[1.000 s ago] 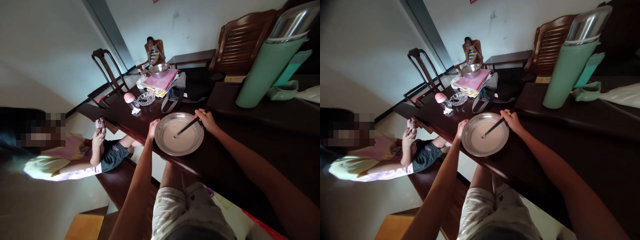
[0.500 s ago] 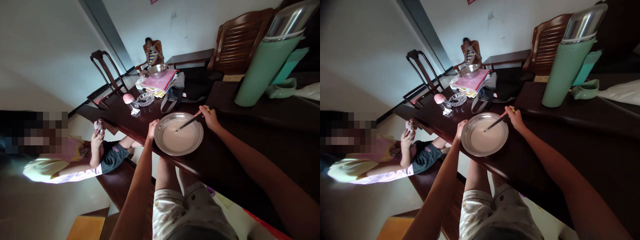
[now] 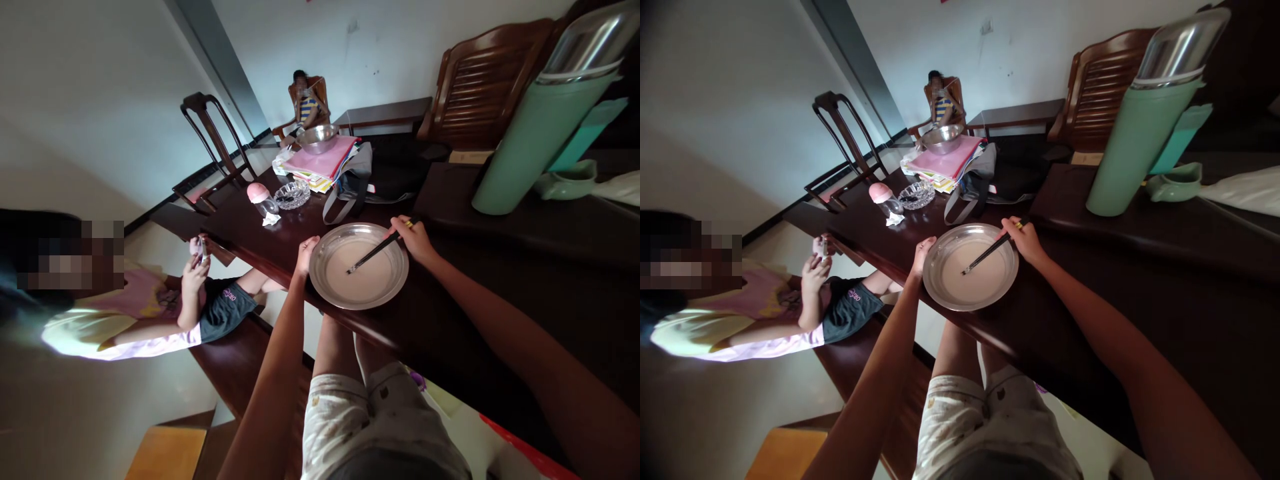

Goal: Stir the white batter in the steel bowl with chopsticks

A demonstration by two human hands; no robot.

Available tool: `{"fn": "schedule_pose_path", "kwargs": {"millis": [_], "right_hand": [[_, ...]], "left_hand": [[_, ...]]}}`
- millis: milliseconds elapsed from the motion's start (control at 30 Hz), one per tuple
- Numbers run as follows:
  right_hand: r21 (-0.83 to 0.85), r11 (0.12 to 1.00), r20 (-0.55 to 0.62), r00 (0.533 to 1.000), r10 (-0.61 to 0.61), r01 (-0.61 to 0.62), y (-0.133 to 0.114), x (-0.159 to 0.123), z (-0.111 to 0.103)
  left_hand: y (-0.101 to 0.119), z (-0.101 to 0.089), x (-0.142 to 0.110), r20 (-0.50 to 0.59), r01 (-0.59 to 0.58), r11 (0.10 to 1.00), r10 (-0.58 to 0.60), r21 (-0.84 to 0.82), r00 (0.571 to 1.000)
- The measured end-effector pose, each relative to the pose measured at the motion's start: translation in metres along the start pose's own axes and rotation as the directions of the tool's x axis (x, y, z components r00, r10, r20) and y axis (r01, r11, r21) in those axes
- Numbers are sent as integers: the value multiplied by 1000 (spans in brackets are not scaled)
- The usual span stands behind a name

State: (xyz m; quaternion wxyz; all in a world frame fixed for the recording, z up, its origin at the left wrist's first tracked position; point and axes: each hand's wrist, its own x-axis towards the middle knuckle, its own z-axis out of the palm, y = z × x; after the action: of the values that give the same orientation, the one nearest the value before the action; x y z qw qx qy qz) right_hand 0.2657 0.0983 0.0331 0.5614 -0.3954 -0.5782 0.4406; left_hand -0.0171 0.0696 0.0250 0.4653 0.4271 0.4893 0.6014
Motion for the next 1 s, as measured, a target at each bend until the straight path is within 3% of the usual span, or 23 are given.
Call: {"fn": "schedule_pose_path", "kwargs": {"millis": [167, 333, 500, 667, 833, 1000], "right_hand": [[1, 1000, -101, 995, 3, -3, -2, 0, -1], [-36, 999, 7, 1000, 2, -2, -3, 0, 1], [0, 1000, -111, 994, 7, -7, -1, 1, -1], [-1, 1000, 6, 1000, 10, -10, -1, 0, 1], [-13, 1000, -107, 994, 12, -14, 1, 1, -2], [-28, 1000, 14, 1000, 12, -12, -1, 0, 0]], "left_hand": [[2, 2, -2, -4, 1, 1000, -1, 12, 1000], [4, 3, -2, -1, 7, 1000, -7, 24, 1000], [6, 4, -3, 8, 2, 1000, -2, 32, 1000], [5, 3, -2, 18, 1, 1000, -2, 30, 1000], [4, 2, -1, 16, 1, 1000, -2, 22, 1000], [2, 1, 1, 4, 14, 1000, -14, 10, 1000]]}}
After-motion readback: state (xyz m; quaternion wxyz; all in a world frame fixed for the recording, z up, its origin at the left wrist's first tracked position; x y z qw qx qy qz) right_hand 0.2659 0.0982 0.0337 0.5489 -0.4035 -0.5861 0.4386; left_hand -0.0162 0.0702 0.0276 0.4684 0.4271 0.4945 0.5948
